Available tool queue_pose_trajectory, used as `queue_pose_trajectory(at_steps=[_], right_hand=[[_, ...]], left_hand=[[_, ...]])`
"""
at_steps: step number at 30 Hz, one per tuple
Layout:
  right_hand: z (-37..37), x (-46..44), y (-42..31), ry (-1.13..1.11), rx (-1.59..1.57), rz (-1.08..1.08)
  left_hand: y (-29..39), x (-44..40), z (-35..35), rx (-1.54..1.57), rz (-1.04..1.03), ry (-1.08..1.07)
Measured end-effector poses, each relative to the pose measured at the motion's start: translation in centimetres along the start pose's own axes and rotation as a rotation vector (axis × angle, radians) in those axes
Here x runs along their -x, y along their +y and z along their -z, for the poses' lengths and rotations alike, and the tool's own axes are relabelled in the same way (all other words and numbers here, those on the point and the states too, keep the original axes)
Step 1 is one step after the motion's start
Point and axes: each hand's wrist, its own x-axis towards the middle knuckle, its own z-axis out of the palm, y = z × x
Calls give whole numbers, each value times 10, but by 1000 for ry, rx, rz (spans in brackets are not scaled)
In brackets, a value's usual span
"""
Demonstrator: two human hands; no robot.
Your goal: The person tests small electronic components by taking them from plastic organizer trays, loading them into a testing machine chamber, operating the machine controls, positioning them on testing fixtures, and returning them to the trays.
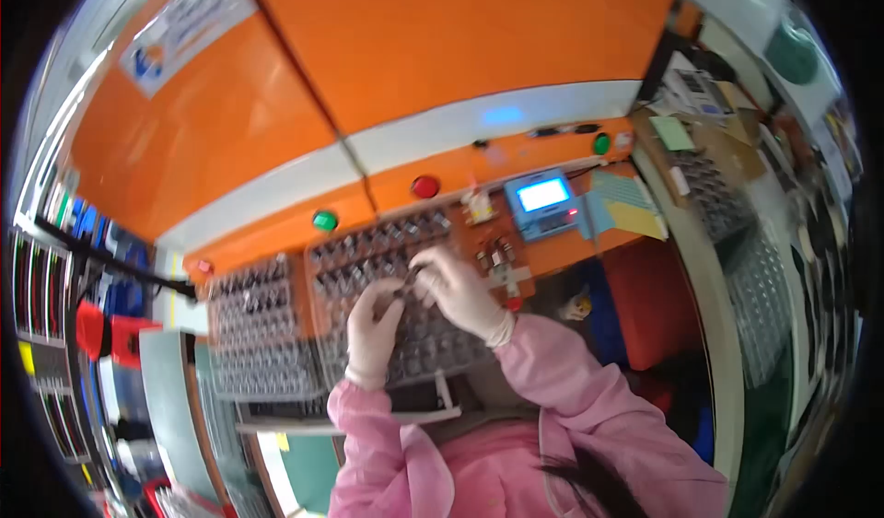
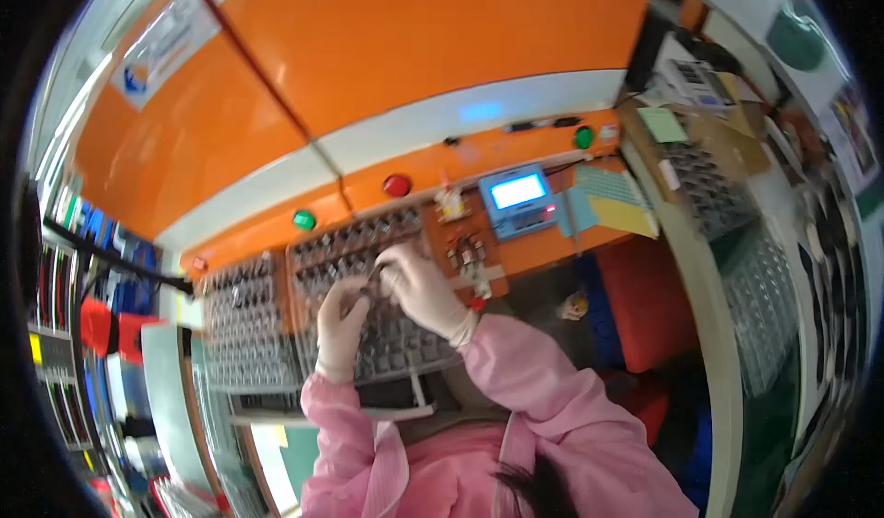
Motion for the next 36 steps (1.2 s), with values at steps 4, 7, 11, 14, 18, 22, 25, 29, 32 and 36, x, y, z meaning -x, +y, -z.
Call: queue_pose_trajectory(at_steps=[4,7,11,14,18,22,25,29,32,36], right_hand=[[0,4,3,51,58,65],[-3,1,6,89,47,117],[-12,-2,4,248,262,131],[-16,-3,-7,220,403,46],[-19,-4,9,226,438,160],[-19,-4,11,202,445,90],[-21,-4,12,221,436,116],[-21,-6,15,241,443,122],[-22,-1,9,244,488,107],[-17,-1,-12,216,609,136]], left_hand=[[5,1,0,34,-44,-28],[4,-1,-6,27,-62,-9],[1,-5,-11,-40,-74,49],[0,-3,-8,-34,-89,63],[-1,-9,-12,115,23,65],[-1,-7,-8,33,4,47],[-3,-8,-8,58,-4,58],[4,-7,-13,34,-55,75],[-4,-10,-11,42,-42,56],[-6,-5,-9,46,-32,92]])
